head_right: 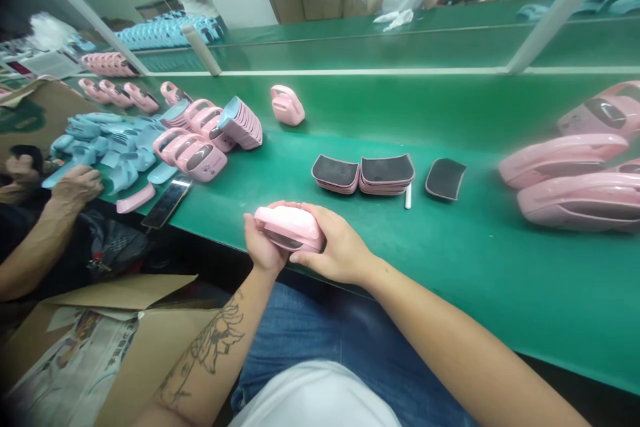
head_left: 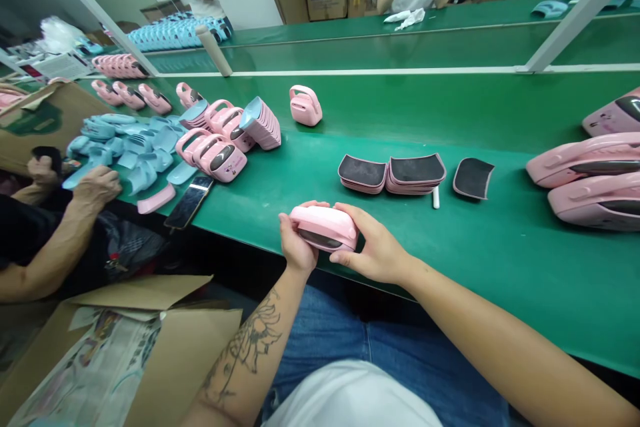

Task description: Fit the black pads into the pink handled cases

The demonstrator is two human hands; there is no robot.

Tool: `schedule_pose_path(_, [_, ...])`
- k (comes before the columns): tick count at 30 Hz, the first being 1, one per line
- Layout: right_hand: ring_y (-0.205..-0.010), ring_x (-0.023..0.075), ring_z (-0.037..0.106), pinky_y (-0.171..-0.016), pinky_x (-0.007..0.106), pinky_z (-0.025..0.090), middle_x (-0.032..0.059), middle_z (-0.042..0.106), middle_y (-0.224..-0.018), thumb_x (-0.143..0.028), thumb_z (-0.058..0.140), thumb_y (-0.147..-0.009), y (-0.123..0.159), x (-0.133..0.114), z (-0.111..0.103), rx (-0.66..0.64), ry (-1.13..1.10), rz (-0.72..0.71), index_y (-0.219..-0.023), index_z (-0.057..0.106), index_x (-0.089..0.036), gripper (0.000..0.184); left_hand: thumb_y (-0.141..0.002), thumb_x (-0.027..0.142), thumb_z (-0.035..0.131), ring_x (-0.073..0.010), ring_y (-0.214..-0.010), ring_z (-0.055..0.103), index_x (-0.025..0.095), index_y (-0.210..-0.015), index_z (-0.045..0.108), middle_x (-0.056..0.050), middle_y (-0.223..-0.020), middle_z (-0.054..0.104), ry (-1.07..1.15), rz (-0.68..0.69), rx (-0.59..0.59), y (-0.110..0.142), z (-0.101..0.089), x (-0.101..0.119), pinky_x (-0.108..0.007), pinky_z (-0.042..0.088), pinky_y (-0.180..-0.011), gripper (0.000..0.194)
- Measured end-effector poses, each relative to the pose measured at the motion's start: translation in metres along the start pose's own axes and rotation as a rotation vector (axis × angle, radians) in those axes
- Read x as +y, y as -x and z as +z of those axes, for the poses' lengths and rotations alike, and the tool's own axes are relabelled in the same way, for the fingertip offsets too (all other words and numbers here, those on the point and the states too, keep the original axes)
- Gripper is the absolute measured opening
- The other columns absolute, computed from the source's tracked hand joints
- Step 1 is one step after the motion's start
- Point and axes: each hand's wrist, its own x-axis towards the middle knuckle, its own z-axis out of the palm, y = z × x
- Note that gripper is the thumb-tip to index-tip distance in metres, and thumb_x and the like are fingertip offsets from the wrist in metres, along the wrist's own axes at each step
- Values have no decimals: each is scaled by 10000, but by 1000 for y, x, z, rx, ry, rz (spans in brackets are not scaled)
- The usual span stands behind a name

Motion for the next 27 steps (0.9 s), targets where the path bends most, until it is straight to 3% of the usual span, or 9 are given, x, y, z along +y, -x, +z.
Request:
schedule_pose_path(6, [-1230,325,652,-1020,472,535,146,638,-1401,-451,792,-832,4,-3,1,10,60,26,-1484,445,-220,774,-890,803,419,-272,-819,743,115,-922,743,-147,-887,761,-120,89,114,1,2,-5,-401,577,-792,761])
schedule_pose_path(14, [-1244,341,641,-1029,508,521,143,629,-1415,-466,759,-868,3,0,-3,-29,54,46,-1487,437,-240,734,-893,805,388,-262,-807,736,124,-908,741,-140,-869,757,-97,91,117,-3,5,-7,-389,570,-785,767])
schedule_pose_path(20, [-1371,393,533,-1106,579,458,210,514,-1524,-534,834,-771,2,6,-3,-62,101,59,-1555,343,-187,988,-884,737,443,-310,-911,728,126,-969,748,-154,-954,765,-35,53,97,-1,3,-6,-448,563,-840,688])
schedule_pose_path(27, [-1350,376,550,-1099,587,455,194,544,-1493,-466,831,-786,3,8,-1,-14,110,99,-1550,348,-204,941,-916,668,424,-295,-954,709,158,-1005,712,-135,-978,752,-39,152,82,-2,1,-8,-443,541,-872,592])
